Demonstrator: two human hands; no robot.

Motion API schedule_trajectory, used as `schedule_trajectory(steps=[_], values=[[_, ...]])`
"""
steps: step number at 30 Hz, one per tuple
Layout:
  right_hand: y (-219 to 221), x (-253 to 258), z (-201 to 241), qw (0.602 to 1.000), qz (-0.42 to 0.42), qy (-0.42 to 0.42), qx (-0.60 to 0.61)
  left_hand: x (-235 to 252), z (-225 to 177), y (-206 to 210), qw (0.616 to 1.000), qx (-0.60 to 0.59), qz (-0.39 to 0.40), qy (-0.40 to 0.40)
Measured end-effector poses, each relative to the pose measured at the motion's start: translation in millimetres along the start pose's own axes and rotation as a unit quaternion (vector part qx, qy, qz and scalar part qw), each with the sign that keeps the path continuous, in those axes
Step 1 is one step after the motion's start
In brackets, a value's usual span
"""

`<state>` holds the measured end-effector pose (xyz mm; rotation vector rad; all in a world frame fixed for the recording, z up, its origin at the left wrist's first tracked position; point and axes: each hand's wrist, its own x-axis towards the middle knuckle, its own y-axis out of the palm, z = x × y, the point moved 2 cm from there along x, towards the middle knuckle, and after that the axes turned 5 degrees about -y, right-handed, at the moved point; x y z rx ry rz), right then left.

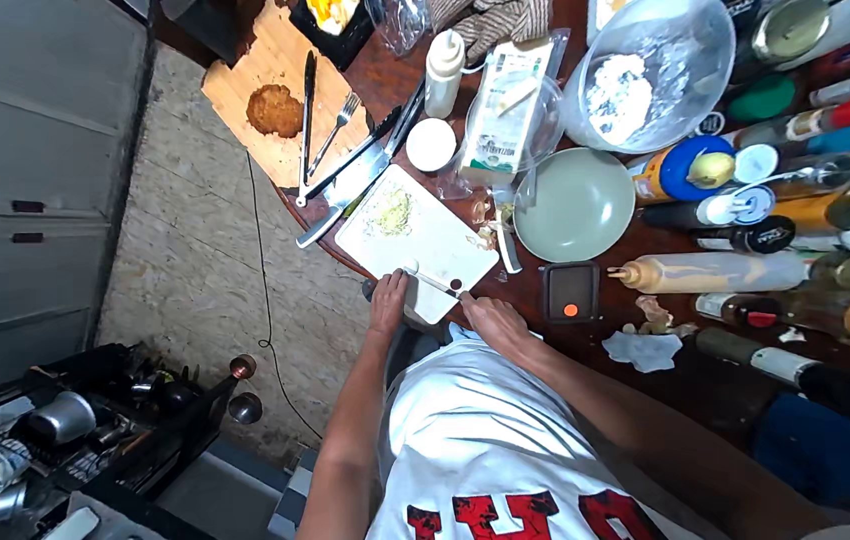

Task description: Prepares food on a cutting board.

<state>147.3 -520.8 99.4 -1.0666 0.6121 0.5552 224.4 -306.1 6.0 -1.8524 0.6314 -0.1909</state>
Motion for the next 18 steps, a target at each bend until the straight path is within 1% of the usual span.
schedule_trajectory(steps=[5, 18], values=[[-0.9, 1.1, 6.5, 1.000, 0.001, -0.017, -0.001, -2.2, 2.0, 1.3, 1.000, -0.008, -0.009, -0.002], [3.8, 4.6, 6.4, 1.000, 0.009, 0.002, -0.007, 1.7, -1.0, -2.6, 1.000, 0.000, -0.002, -0.003]])
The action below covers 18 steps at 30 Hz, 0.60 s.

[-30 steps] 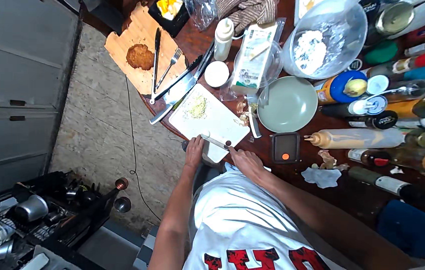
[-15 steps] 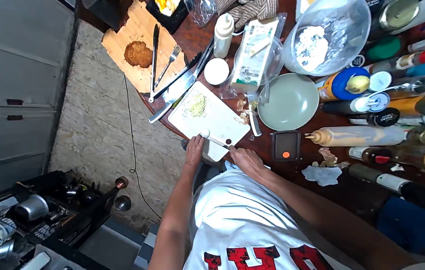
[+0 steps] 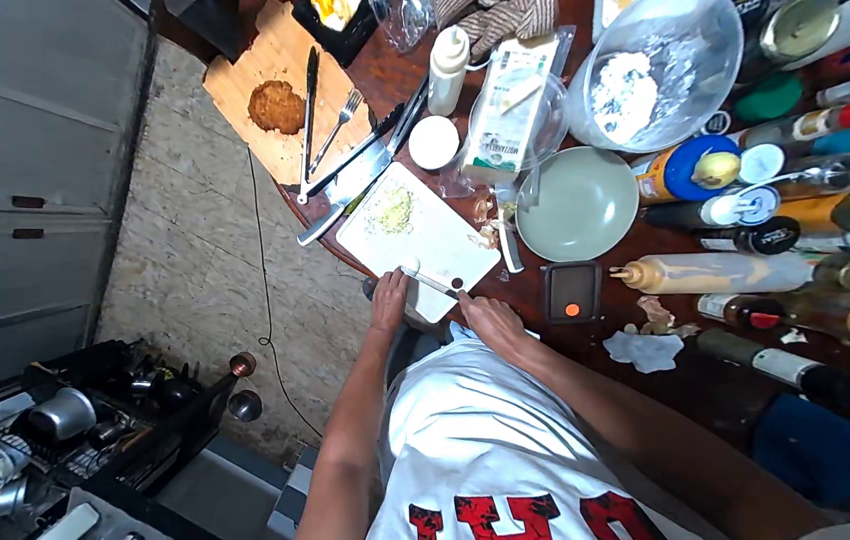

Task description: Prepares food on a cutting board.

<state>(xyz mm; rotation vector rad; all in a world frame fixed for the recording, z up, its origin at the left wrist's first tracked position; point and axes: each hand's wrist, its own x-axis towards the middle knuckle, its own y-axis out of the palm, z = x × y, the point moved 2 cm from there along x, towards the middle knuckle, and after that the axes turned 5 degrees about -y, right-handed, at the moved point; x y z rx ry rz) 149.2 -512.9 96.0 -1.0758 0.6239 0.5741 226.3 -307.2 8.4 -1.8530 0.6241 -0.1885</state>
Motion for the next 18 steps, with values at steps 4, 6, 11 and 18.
schedule_trajectory(steps=[4, 6, 11, 18], values=[[4.6, 2.3, -0.1, 1.000, 0.008, 0.009, 0.007, 0.7, 0.3, -0.6, 1.000, 0.011, 0.004, 0.001], [3.9, 2.6, -0.3, 1.000, 0.009, 0.014, 0.008, 0.3, 0.5, 0.6, 1.000, 0.013, 0.005, -0.001], [4.7, 4.2, -2.4, 1.000, -0.003, 0.008, 0.010, 0.0, 1.9, 3.1, 1.000, 0.015, 0.015, -0.011], [11.5, 6.9, -4.5, 1.000, -0.009, 0.013, 0.022, -1.6, 0.2, 5.0, 1.000, 0.021, 0.004, -0.018]])
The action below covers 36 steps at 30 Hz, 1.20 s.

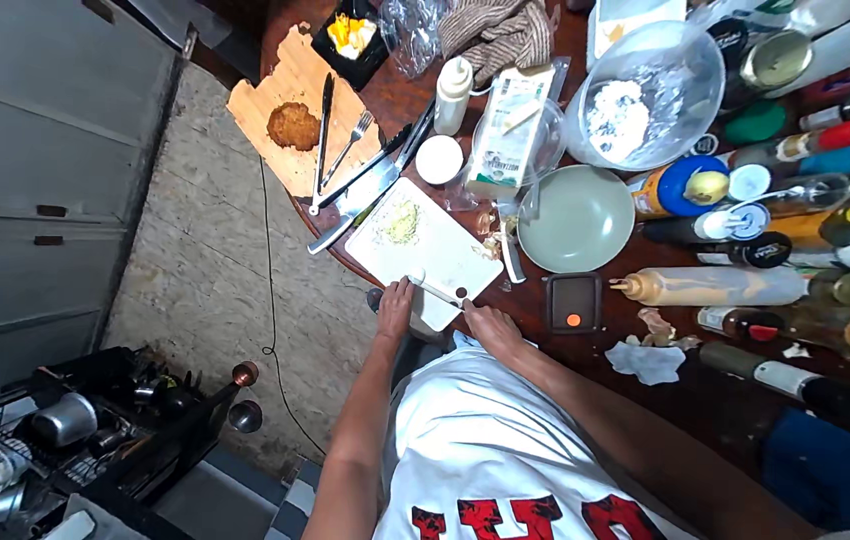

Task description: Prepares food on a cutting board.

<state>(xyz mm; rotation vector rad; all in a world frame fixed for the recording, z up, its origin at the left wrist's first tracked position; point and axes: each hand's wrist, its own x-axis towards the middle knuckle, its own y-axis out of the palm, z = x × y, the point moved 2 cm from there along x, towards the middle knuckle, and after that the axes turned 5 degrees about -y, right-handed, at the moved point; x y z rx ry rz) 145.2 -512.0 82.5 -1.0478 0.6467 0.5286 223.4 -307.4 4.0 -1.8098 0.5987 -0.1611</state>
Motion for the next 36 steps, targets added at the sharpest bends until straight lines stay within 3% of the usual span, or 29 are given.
schedule_trajectory(steps=[5, 8, 13, 15, 21, 27, 31, 36], values=[[7.9, -0.2, -6.1, 0.999, -0.020, -0.032, -0.030, -1.7, -1.9, 0.8, 0.999, -0.020, -0.010, -0.023], [12.6, -1.1, -9.6, 0.997, -0.044, -0.041, -0.051, -3.1, -4.7, -2.8, 0.993, -0.084, -0.022, -0.085], [11.5, 0.0, -9.0, 0.998, -0.031, -0.030, -0.049, -8.9, -12.3, -14.0, 0.924, -0.275, -0.093, -0.250], [9.9, -2.0, -6.7, 0.998, -0.031, -0.027, -0.045, -8.9, -18.9, -19.1, 0.903, -0.335, -0.101, -0.250], [3.3, -2.5, -2.2, 0.999, -0.019, -0.022, -0.021, -1.7, -33.8, -17.4, 0.884, -0.372, -0.123, -0.253], [7.7, -1.1, -3.7, 1.000, 0.002, 0.009, -0.015, 1.1, -32.7, -9.6, 0.868, -0.411, -0.085, -0.264], [11.6, -0.7, -10.8, 1.000, -0.013, 0.000, -0.003, -2.7, -30.5, -4.5, 0.883, -0.400, -0.067, -0.236], [7.7, 0.1, -13.3, 1.000, -0.008, -0.017, -0.018, -9.7, -13.9, 2.2, 0.906, -0.320, -0.086, -0.263]])
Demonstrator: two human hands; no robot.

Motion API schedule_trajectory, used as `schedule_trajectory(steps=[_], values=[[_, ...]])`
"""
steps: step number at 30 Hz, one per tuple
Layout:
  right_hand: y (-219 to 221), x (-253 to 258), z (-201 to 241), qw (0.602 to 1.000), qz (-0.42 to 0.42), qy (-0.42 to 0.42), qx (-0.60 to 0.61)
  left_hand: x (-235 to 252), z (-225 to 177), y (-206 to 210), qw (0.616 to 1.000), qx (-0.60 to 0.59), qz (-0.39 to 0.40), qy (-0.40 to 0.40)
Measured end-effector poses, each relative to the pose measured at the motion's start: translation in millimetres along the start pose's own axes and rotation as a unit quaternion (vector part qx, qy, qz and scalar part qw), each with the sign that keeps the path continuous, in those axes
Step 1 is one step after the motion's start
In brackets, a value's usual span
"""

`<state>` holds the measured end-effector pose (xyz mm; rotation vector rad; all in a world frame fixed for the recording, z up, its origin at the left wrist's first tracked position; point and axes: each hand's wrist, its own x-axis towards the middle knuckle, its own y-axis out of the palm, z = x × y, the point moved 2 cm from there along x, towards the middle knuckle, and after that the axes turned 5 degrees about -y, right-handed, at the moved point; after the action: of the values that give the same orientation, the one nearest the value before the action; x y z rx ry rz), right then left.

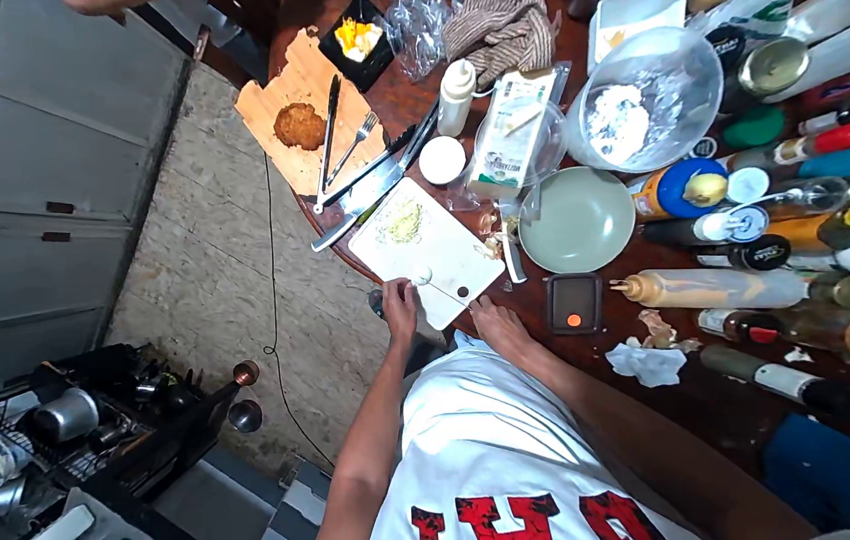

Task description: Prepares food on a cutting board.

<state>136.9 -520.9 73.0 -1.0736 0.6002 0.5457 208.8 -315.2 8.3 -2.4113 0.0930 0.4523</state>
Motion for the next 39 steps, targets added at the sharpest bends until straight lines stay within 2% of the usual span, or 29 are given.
schedule_trajectory(steps=[4, 7, 19, 23, 34, 39], values=[[-4.8, 0.5, 2.7, 1.000, -0.001, -0.020, 0.012, 3.8, -2.0, -1.4, 0.994, 0.060, 0.068, 0.067], [-1.0, 1.0, 6.4, 0.999, -0.005, -0.033, 0.015, 11.2, -3.4, 3.9, 0.988, 0.094, 0.091, 0.088], [3.9, -13.5, 2.1, 1.000, -0.001, 0.010, 0.003, 14.4, -1.2, 6.0, 0.985, 0.141, 0.053, 0.083], [3.3, -14.8, -1.9, 1.000, 0.012, 0.022, 0.015, 8.2, -2.9, 3.8, 0.975, 0.174, 0.059, 0.126], [-11.6, -38.8, -6.3, 0.999, -0.032, -0.004, 0.019, -8.5, 0.1, 2.9, 0.976, 0.148, 0.086, 0.138], [-15.9, -50.2, -3.6, 0.998, -0.054, -0.024, 0.035, -9.2, -3.7, -1.3, 0.985, 0.092, 0.086, 0.121]])
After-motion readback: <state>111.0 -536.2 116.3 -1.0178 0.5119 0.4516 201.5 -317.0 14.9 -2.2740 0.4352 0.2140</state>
